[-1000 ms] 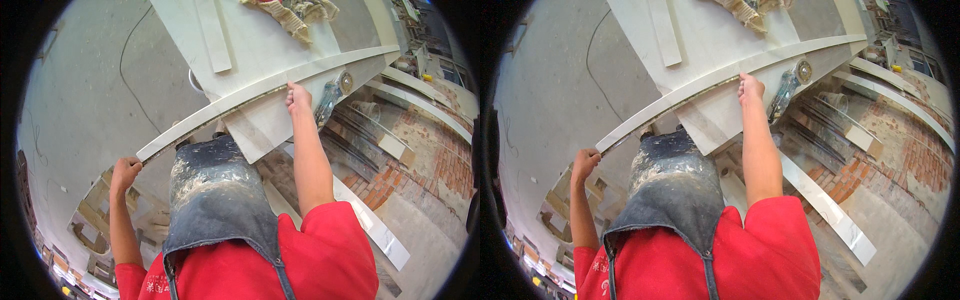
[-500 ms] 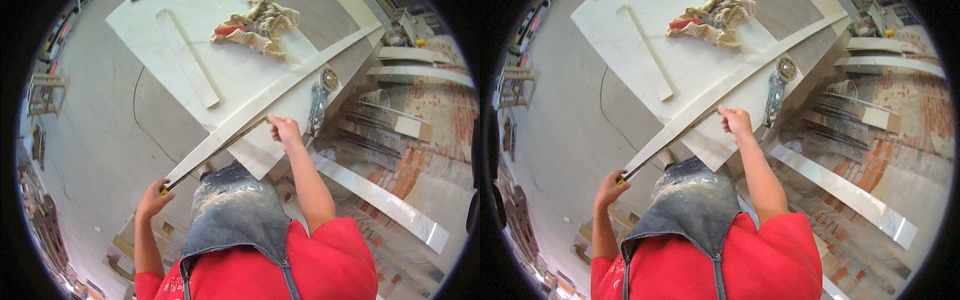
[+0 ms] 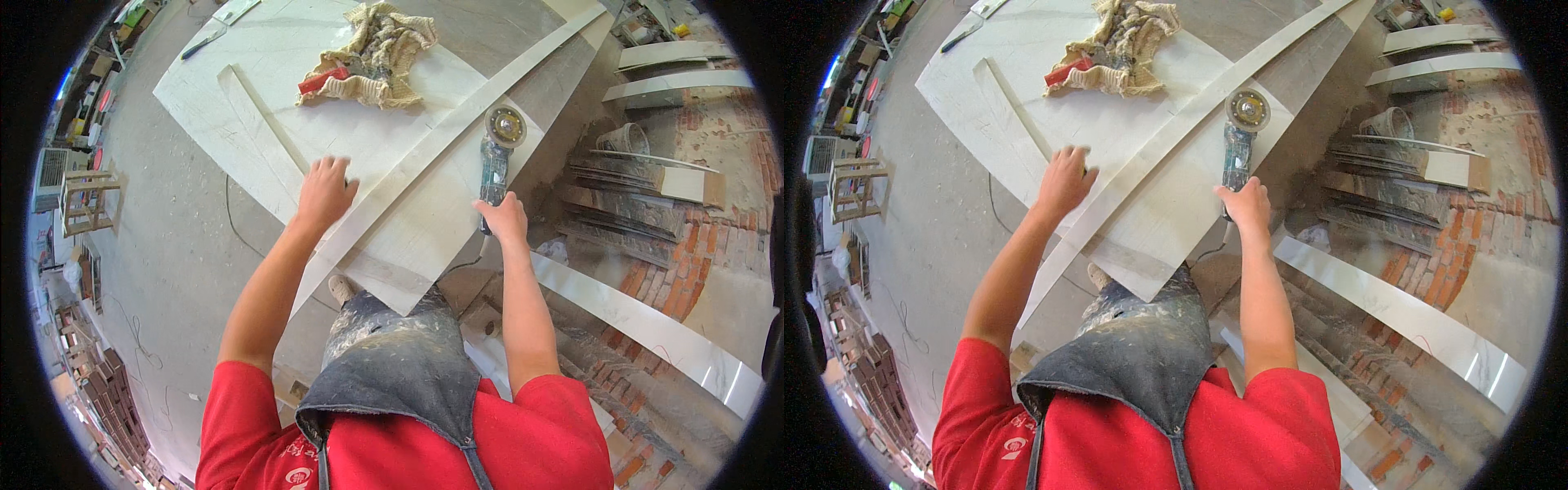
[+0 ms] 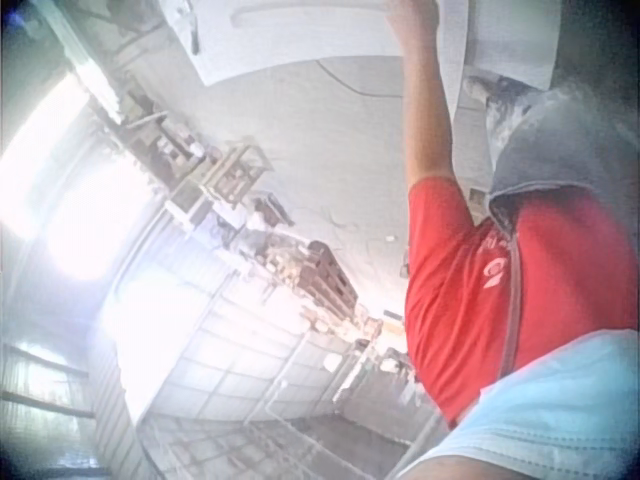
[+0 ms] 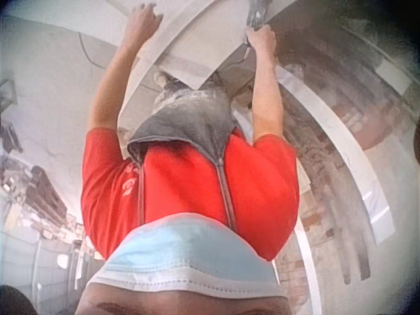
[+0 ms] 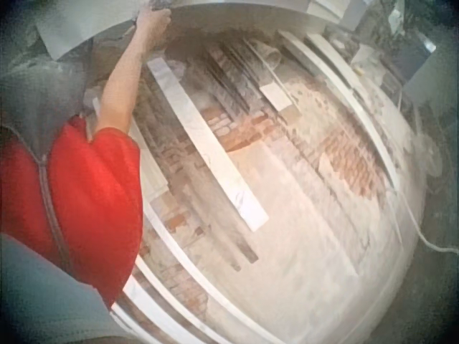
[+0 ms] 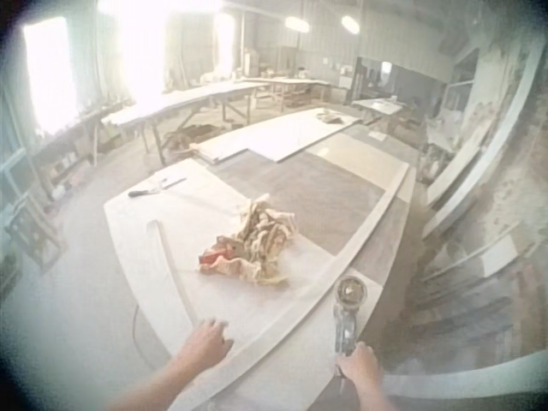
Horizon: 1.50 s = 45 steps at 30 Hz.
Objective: The person uses an angle grinder to smooth the edges of white ceramic strips. They measure the strips with a tape measure, cut them to length, and fit them into a ceramic sink basin to check alignment.
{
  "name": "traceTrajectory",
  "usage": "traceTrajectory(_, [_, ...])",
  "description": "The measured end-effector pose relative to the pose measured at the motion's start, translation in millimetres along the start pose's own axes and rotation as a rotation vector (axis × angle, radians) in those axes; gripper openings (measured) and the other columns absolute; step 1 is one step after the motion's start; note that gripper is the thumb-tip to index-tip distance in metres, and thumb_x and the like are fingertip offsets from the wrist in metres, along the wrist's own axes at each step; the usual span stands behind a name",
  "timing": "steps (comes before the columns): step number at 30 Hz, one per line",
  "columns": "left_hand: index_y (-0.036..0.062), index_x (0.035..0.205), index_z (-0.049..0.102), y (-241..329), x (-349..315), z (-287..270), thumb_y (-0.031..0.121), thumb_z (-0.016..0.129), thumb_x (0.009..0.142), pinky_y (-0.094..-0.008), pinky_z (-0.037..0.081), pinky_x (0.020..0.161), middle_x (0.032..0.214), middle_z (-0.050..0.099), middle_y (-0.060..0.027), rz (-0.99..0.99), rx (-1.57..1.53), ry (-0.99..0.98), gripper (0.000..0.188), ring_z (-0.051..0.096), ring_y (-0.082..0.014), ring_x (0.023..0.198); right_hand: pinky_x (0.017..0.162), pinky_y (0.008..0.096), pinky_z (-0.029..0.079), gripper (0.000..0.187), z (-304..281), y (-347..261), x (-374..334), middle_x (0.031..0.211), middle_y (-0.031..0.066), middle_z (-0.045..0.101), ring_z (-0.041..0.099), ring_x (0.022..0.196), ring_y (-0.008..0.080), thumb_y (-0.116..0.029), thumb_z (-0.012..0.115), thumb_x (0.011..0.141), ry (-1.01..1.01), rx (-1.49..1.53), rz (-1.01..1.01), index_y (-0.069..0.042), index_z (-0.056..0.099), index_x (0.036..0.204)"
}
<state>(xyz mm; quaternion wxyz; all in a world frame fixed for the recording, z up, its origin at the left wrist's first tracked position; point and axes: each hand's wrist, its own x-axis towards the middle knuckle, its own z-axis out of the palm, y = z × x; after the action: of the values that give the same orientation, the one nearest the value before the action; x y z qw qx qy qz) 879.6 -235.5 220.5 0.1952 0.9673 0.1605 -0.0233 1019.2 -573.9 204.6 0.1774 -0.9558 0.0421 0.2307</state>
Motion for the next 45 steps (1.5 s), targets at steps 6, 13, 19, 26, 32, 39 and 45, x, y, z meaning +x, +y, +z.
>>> traceTrajectory(6, [0.0034,0.14,0.052,39,-6,10,0.024,0.083,0.08,-0.0481,0.045,0.102,0.132,0.056,-0.0176,0.088,0.037,0.217,0.07,0.052,-0.0384,0.122,0.098,0.0493,0.052,0.083,-1,4,6,0.122,0.0294,0.068,0.067,0.113,0.0443,-0.041,0.084,0.069,-0.143,0.031,0.031,0.004,0.048,0.128])
traceTrajectory(13, [-0.0004,0.132,0.054,22,-133,45,0.023,0.087,0.075,-0.0468,0.044,0.102,0.124,0.057,-0.0197,-0.305,-0.003,0.059,0.07,0.052,-0.0396,0.118,0.097,0.0487,0.053,0.08,4,19,4,0.12,0.0295,0.068,0.067,0.112,0.0437,-0.035,0.081,0.07,-0.107,0.026,-0.004,0.004,0.046,0.13])
traceTrajectory(19, [0.0025,0.121,0.058,-17,-189,36,0.023,0.084,0.077,-0.0455,0.048,0.092,0.113,0.06,-0.0166,-0.377,0.015,0.062,0.055,0.058,-0.0366,0.109,0.097,0.0471,0.052,0.085,1,18,3,0.121,0.0268,0.068,0.067,0.113,0.0424,-0.036,0.083,0.068,-0.14,-0.034,-0.019,0.002,0.046,0.133])
traceTrajectory(26, [0.0023,0.119,0.057,-48,-219,33,0.021,0.082,0.077,-0.0481,0.052,0.087,0.109,0.063,-0.0175,-0.365,-0.004,-0.043,0.052,0.063,-0.0384,0.104,0.097,0.0441,0.052,0.082,21,38,19,0.119,0.0245,0.07,0.068,0.112,0.0399,-0.033,0.087,0.063,-0.166,0.098,0.081,0.002,0.052,0.128])
traceTrajectory(32, [0.0041,0.118,0.057,-97,-311,15,0.021,0.083,0.075,-0.0485,0.053,0.085,0.109,0.064,-0.0179,-0.476,-0.016,-0.063,0.053,0.063,-0.0398,0.102,0.092,0.0438,0.053,0.069,27,38,18,0.109,0.0221,0.072,0.071,0.101,0.0372,-0.029,0.083,0.063,-0.126,0.142,0.08,0.001,0.057,0.119])
traceTrajectory(39, [0.0042,0.116,0.057,-133,-378,-9,0.02,0.084,0.073,-0.0483,0.052,0.085,0.106,0.063,-0.0168,-0.612,0.107,-0.134,0.054,0.063,-0.0387,0.101,0.093,0.0441,0.053,0.065,19,18,-23,0.109,0.022,0.072,0.07,0.102,0.0381,-0.028,0.081,0.064,-0.068,0.124,0.077,0.001,0.058,0.118])
traceTrajectory(45, [0.0023,0.12,0.057,-134,-368,-1,0.02,0.083,0.075,-0.0472,0.051,0.089,0.108,0.064,-0.017,-0.518,0.09,-0.117,0.055,0.062,-0.0381,0.104,0.096,0.0448,0.051,0.068,48,45,-64,0.111,0.0223,0.07,0.068,0.108,0.0387,-0.028,0.082,0.065,-0.086,0.068,0.056,0.001,0.058,0.121])
